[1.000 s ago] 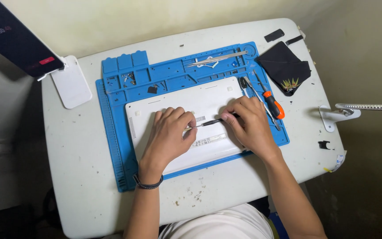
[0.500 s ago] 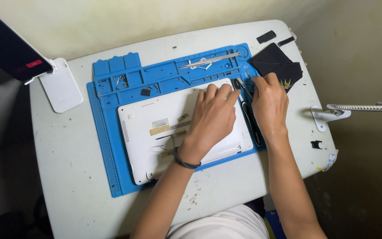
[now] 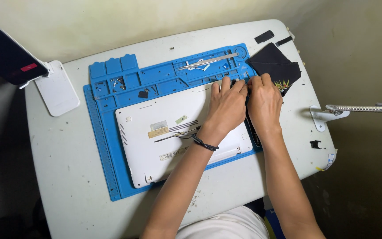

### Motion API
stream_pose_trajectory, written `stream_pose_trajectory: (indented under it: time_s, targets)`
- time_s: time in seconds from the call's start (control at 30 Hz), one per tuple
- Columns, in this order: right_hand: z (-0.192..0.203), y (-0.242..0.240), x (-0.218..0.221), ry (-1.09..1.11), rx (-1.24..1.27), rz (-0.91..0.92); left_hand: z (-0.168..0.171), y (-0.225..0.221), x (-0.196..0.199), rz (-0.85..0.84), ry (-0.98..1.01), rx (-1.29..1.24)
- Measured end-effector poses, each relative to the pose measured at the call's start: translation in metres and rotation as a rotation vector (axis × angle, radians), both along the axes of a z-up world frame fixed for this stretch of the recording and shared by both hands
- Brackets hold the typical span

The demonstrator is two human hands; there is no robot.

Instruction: The person is using a precision screwdriver to remove several screws from the internal chassis and components of a disassembled laptop.

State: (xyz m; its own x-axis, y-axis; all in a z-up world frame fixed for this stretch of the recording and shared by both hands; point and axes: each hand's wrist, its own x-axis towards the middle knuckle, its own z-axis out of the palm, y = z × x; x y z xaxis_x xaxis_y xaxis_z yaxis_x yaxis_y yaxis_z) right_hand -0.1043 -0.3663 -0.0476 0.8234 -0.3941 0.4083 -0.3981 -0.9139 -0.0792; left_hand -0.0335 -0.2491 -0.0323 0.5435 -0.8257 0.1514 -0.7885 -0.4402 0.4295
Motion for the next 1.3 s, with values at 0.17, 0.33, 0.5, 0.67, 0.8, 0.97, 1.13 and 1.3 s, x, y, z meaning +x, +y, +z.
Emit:
stream_pose_trajectory:
  time_s: [0.17, 0.33, 0.5, 0.67, 0.8, 0.97, 1.13, 1.3]
  targets:
    - [0.021, 0.012, -0.003, -0.085, 0.171, 0.037, 0.001, 0.007, 0.003, 0.021, 0.026, -0.055]
    - [0.046, 0.030, -0.007, -0.242, 0.541, 0.130, 0.025, 0.035, 0.010, 0.117, 0.058, -0.222]
    - [0.051, 0.041, -0.005, -0.331, 0.919, 0.159, 0.043, 0.072, 0.020, 0.151, 0.156, -0.301]
    - [0.059, 0.065, 0.002, -0.357, 1.099, 0.248, 0.053, 0.097, 0.016, 0.159, 0.207, -0.425]
    - [0.067, 0.092, 0.012, -0.395, 1.264, 0.306, 0.055, 0.118, 0.019, 0.178, 0.246, -0.520]
    - [0.066, 0.108, 0.018, -0.385, 1.272, 0.406, 0.055, 0.147, 0.026, 0.216, 0.379, -0.608]
    - [0.071, 0.125, 0.021, -0.380, 1.166, 0.491, 0.058, 0.166, 0.030, 0.240, 0.580, -0.687]
    - [0.083, 0.135, 0.022, -0.369, 0.948, 0.558, 0.045, 0.171, 0.034, 0.212, 0.679, -0.733]
